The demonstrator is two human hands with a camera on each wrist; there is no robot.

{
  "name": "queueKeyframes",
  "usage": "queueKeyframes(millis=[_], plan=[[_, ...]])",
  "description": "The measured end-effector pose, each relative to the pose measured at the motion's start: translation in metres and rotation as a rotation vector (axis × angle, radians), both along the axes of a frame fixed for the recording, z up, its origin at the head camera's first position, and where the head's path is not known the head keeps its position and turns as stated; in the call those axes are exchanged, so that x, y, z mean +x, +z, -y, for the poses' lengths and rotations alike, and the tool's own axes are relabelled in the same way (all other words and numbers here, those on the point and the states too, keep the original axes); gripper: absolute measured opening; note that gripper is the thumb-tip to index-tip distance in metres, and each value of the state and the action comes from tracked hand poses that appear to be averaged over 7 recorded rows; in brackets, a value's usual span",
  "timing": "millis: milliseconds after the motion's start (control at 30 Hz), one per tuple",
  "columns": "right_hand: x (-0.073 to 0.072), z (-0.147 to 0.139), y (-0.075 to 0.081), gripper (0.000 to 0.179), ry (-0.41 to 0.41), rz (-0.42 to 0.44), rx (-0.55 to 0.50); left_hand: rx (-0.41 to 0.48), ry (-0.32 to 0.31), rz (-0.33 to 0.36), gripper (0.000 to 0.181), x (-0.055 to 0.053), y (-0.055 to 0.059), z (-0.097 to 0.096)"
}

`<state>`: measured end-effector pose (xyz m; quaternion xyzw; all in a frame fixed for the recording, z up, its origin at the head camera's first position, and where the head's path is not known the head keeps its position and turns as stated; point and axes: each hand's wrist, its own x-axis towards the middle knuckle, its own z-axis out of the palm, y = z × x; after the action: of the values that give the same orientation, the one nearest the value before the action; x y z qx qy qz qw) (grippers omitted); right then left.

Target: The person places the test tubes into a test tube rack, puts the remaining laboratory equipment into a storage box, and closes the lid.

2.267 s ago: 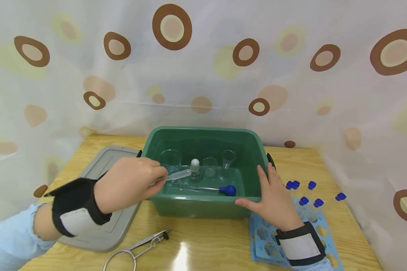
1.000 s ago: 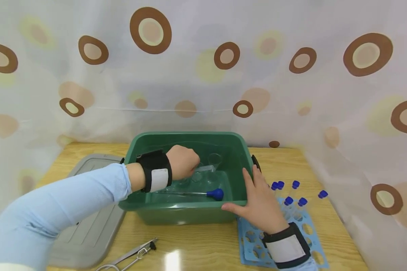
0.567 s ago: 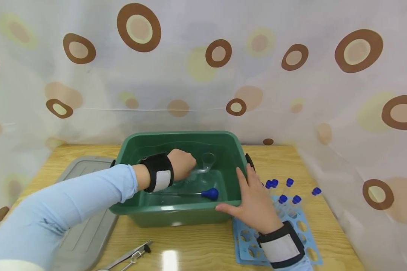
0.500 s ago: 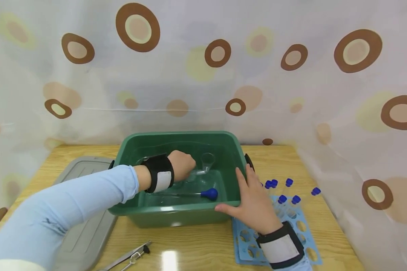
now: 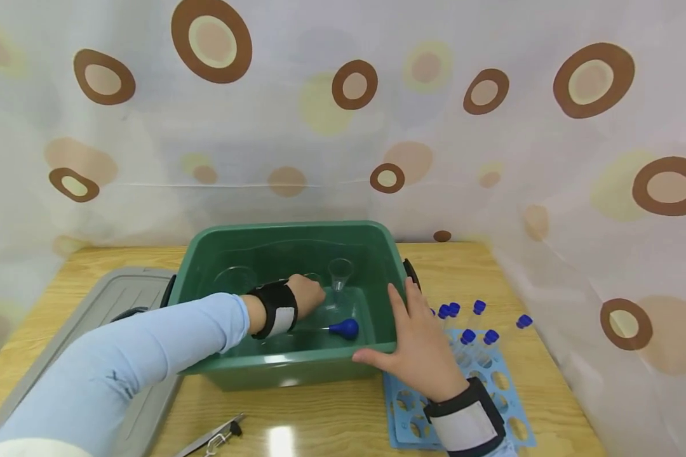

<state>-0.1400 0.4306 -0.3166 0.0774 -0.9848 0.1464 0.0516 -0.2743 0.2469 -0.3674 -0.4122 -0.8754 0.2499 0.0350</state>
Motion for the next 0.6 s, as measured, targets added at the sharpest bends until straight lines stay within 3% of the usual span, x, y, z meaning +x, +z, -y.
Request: queueKeyframes(millis=[33, 100, 167, 200, 267, 367, 433, 600], plan=[[0.000, 0.000, 0.000, 0.107, 0.002, -0.005, -0.001, 0.012, -0.012, -0.010, 0.015, -0.003, -0.009, -0.001], [0.001, -0.001, 0.000, 0.108, 0.006, -0.014, -0.001, 0.040, -0.025, 0.008, 0.015, -0.025, -0.051, -0.012], [0.000, -0.001, 0.000, 0.108, 0.011, -0.026, 0.002, 0.068, -0.043, 0.042, 0.013, -0.051, -0.098, -0.023], [0.000, -0.002, 0.001, 0.108, 0.010, -0.027, 0.004, 0.065, -0.046, 0.046, 0.012, -0.069, -0.129, -0.031], [0.001, -0.002, 0.001, 0.109, 0.008, -0.031, 0.007, 0.071, -0.055, 0.063, 0.013, -0.098, -0.180, -0.047], [0.001, -0.003, 0.001, 0.109, 0.005, -0.035, 0.005, 0.083, -0.067, 0.039, 0.014, -0.115, -0.215, -0.057], [0.001, -0.003, 0.000, 0.109, 0.006, -0.037, 0.001, 0.078, -0.058, 0.037, 0.015, -0.114, -0.221, -0.059], [0.002, -0.001, -0.001, 0.110, 0.004, -0.034, -0.012, 0.067, -0.053, 0.048, 0.014, -0.123, -0.246, -0.061]])
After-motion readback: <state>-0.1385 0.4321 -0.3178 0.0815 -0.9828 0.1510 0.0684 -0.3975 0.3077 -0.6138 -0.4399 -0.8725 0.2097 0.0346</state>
